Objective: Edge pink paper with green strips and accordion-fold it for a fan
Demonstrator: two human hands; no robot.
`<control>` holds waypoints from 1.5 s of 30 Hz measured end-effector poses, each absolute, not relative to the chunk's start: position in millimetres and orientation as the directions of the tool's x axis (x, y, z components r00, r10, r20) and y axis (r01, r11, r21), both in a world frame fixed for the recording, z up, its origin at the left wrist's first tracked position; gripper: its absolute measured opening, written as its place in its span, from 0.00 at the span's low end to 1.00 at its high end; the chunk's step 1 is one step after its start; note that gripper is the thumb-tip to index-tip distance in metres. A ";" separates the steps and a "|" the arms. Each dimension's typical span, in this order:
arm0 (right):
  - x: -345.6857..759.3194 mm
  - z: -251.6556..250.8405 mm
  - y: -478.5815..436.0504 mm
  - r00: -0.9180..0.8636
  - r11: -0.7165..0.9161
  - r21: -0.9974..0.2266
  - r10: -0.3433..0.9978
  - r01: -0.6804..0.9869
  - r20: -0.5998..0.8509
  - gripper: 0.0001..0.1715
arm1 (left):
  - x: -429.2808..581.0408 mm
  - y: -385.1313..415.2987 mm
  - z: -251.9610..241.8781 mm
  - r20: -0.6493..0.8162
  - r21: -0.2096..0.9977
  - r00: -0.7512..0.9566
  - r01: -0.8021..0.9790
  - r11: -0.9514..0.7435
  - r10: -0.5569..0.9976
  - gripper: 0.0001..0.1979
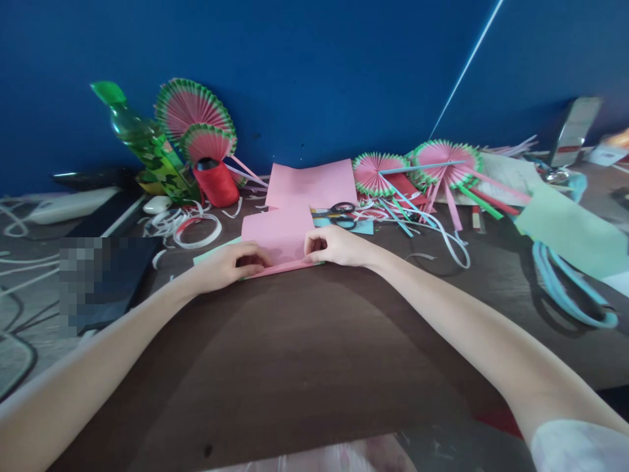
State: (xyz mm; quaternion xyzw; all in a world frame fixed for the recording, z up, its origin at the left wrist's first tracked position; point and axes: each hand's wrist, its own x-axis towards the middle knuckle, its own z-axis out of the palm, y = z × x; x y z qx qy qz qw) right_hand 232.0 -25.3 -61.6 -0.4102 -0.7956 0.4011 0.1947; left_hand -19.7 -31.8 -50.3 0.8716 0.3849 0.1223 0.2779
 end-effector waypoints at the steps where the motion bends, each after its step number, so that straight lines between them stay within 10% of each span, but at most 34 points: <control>1: 232.1 -61.9 -25.5 -0.592 0.342 -0.798 0.805 0.496 -0.023 0.08 | -19.6 -31.7 -50.8 0.001 0.576 0.677 0.601 -0.554 0.736 0.08; 45: 234.0 -74.2 -24.7 -0.717 0.532 -0.745 0.689 0.401 0.105 0.11 | -23.1 -32.4 -60.6 -0.006 0.405 0.793 0.559 -0.724 0.609 0.23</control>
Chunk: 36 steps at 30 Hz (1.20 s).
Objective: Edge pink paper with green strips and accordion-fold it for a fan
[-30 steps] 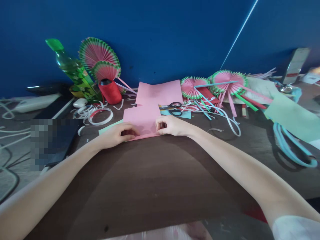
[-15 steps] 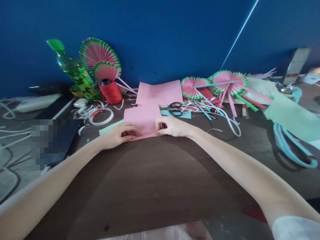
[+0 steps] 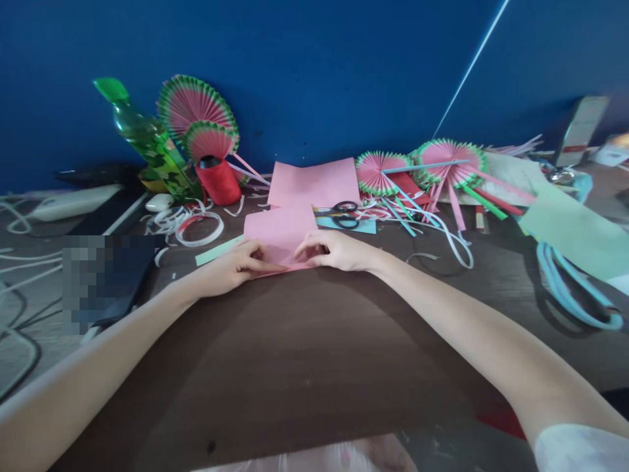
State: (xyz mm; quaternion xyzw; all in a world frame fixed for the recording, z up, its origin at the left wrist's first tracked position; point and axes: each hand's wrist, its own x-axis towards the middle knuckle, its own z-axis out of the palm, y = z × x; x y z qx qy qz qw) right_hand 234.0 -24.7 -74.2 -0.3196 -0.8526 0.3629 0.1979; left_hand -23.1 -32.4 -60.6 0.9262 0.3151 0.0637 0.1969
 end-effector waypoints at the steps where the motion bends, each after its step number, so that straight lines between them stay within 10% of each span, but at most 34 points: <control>1: 234.6 -75.4 -24.3 -0.736 0.552 -0.744 0.666 0.377 0.122 0.13 | -23.3 -32.3 -60.8 -0.012 0.396 0.792 0.564 -0.725 0.610 0.23; 22: 235.6 -71.4 -25.3 -0.779 0.672 -0.566 0.621 0.477 0.081 0.18 | -24.0 -37.8 -59.1 -0.043 0.346 0.750 0.631 -0.695 0.660 0.20; 36: 239.2 -68.3 -23.6 -0.796 0.660 -0.571 0.605 0.488 0.020 0.25 | -33.3 -25.3 -45.4 -0.157 0.551 0.798 0.559 -0.619 0.581 0.18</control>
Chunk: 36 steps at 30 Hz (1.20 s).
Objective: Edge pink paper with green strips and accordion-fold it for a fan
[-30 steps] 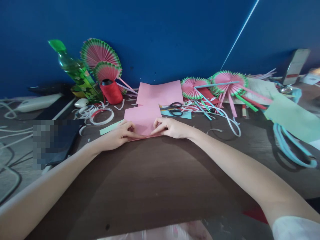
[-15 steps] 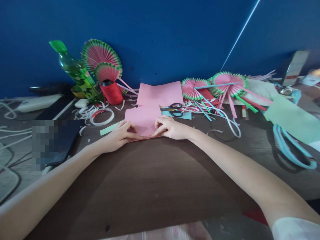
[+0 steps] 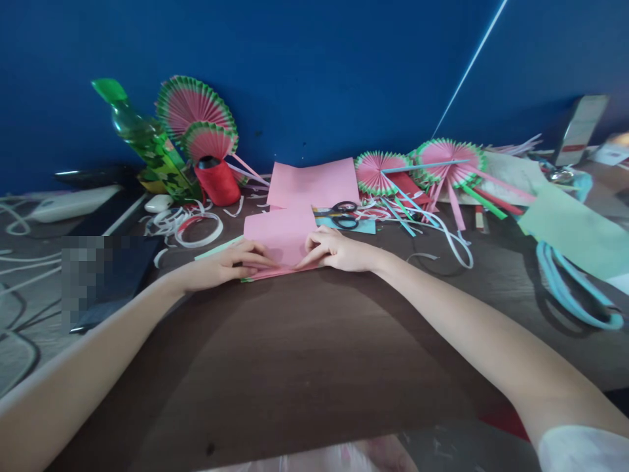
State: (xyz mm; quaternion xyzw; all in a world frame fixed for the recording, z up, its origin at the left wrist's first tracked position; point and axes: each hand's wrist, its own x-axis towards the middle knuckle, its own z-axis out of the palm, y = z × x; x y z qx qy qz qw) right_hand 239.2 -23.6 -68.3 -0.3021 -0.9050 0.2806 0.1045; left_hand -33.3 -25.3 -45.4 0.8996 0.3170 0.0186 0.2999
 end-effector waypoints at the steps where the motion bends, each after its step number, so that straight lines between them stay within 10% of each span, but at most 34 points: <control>1: 239.7 -68.1 -23.3 -0.798 0.660 -0.575 0.602 0.484 0.020 0.25 | -33.6 -25.0 -45.4 -0.151 0.557 0.805 0.549 -0.623 0.574 0.18; 36: 241.9 -68.5 -25.7 -0.788 0.661 -0.593 0.611 0.460 0.070 0.23 | -35.7 -27.2 -47.6 -0.076 0.548 0.784 0.550 -0.631 0.617 0.06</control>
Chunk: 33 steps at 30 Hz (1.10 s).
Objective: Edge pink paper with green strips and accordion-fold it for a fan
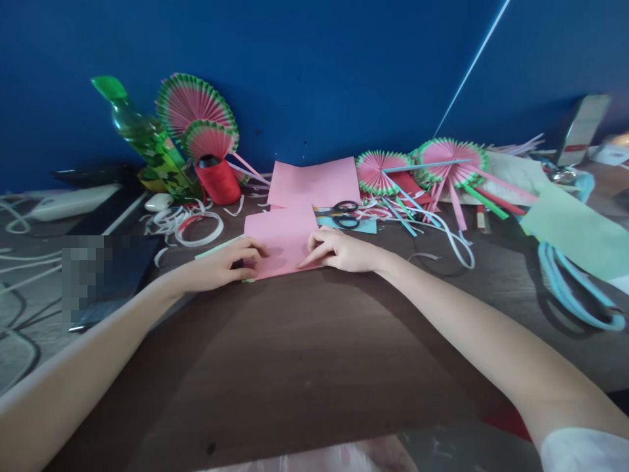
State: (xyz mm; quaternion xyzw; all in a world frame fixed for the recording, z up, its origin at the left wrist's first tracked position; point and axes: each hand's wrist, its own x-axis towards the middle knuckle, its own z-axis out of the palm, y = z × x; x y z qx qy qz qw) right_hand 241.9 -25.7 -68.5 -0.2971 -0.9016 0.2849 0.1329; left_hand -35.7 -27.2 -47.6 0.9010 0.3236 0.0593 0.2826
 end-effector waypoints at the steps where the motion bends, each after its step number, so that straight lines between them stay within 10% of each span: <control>1: 242.0 -69.1 -25.5 -0.787 0.661 -0.594 0.613 0.459 0.074 0.22 | -35.8 -26.6 -47.0 -0.077 0.559 0.785 0.544 -0.625 0.614 0.08; 12: 236.8 -64.6 -32.1 -0.699 0.661 -0.619 0.674 0.423 0.241 0.15 | -37.0 -29.2 -41.0 -0.069 0.618 0.775 0.528 -0.583 0.629 0.05; 22: 212.6 -72.3 -51.8 -0.709 0.818 0.096 0.426 0.567 0.561 0.21 | -22.6 -36.7 -47.7 0.065 0.712 0.597 0.533 -0.457 0.799 0.06; 33: 214.2 -84.1 -49.1 -0.553 0.744 -0.011 0.506 0.668 0.662 0.12 | -11.9 -43.6 -66.7 0.283 0.867 0.451 0.257 -0.427 0.846 0.17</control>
